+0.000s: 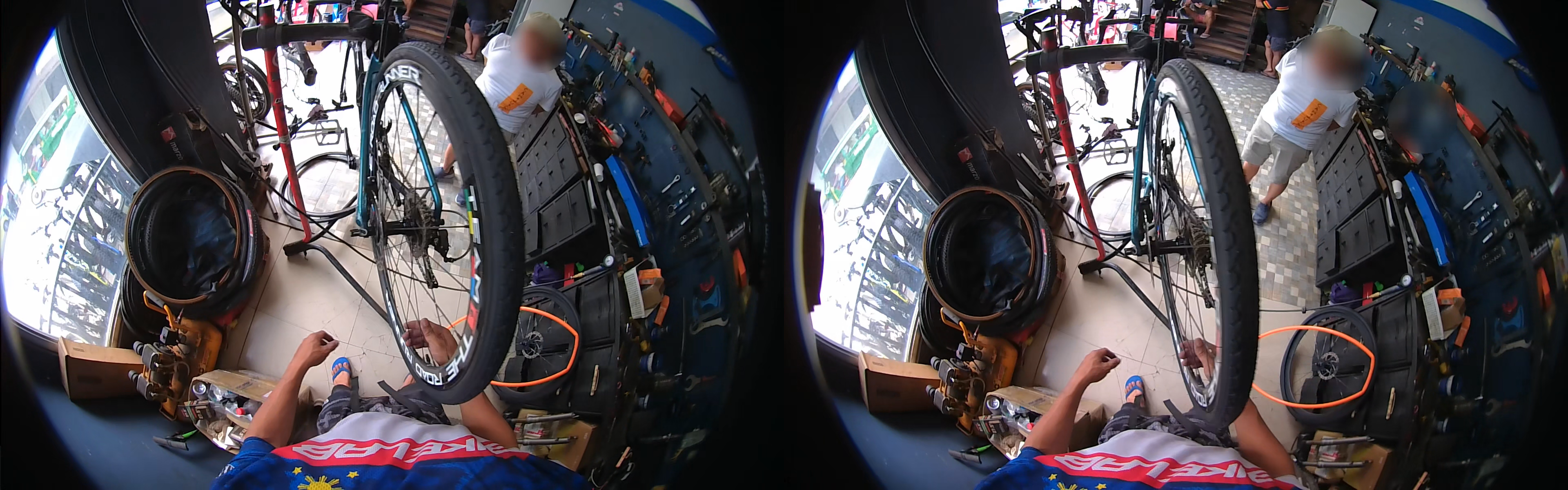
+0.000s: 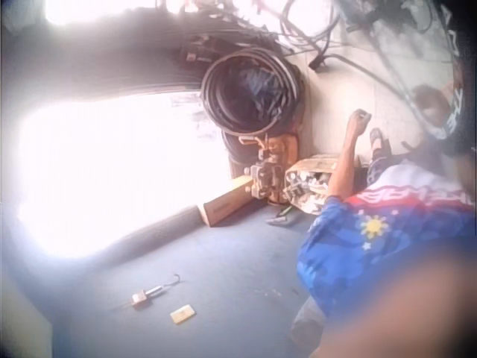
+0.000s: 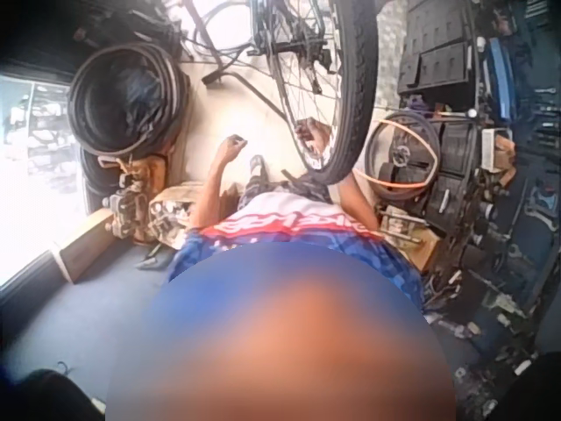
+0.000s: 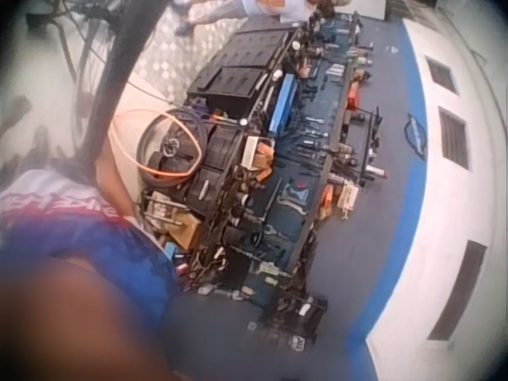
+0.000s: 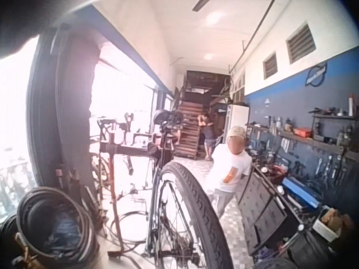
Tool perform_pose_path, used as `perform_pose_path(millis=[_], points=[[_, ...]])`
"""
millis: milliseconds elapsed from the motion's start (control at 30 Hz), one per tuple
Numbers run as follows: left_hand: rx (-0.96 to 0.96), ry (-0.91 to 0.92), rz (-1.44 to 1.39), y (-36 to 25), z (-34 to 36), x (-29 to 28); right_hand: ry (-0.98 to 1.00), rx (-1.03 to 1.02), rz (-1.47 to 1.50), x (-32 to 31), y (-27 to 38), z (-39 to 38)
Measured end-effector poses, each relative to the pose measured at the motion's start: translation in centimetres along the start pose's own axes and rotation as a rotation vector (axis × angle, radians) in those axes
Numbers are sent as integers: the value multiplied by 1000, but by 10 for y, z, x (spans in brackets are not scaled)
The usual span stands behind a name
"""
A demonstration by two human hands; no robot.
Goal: The person removes the rear wheel from a bicycle mounted on a repair stand, then uses a tire lever to remove the tire and inner tube. They inspect the inner tube, inflate it with a hand pump, and place it back into the tire before reassembling the wheel.
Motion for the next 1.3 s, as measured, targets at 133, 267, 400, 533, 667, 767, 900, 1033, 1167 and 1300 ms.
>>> perform_pose_path(millis=[133, 267, 400, 533, 667, 767, 900, 1033, 1167, 1300], points=[[-84, -58, -66, 19, -5, 9, 58, 8, 64, -9, -13, 8], [-169, -13, -18, 42, 0, 81, 368, -101, -13, -40, -10, 3], [46, -50, 99, 38, -1, 168, 270, -144, -91, -100, 7, -21], [-254, 87, 83, -8, -50, 255, 139, 1, -146, -194, 11, -45], [-335, -54, 67, -47, -58, 273, 82, 107, -109, -266, 9, -55], [-372, 118, -18, -67, -51, 272, 82, 58, -88, -287, 14, -38], [-474, 131, -109, -99, -17, 278, 113, -54, -313, -300, 37, -4], [-338, -13, -115, -124, 36, 298, 259, 8, -466, -314, 65, 51], [-406, -117, -195, -140, 100, 322, 443, -14, -662, -333, 95, 136], [-554, -122, -342, -160, 152, 305, 487, -95, -888, -362, 129, 234]])
Point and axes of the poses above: each hand's wrist, its own z-axis towards the middle knuckle, its own x-axis out of the palm, y = z × x, the point moved 1 cm from there along z, towards the middle knuckle, and after that the axes turned 2 degrees about z, right-handed, at the moved point
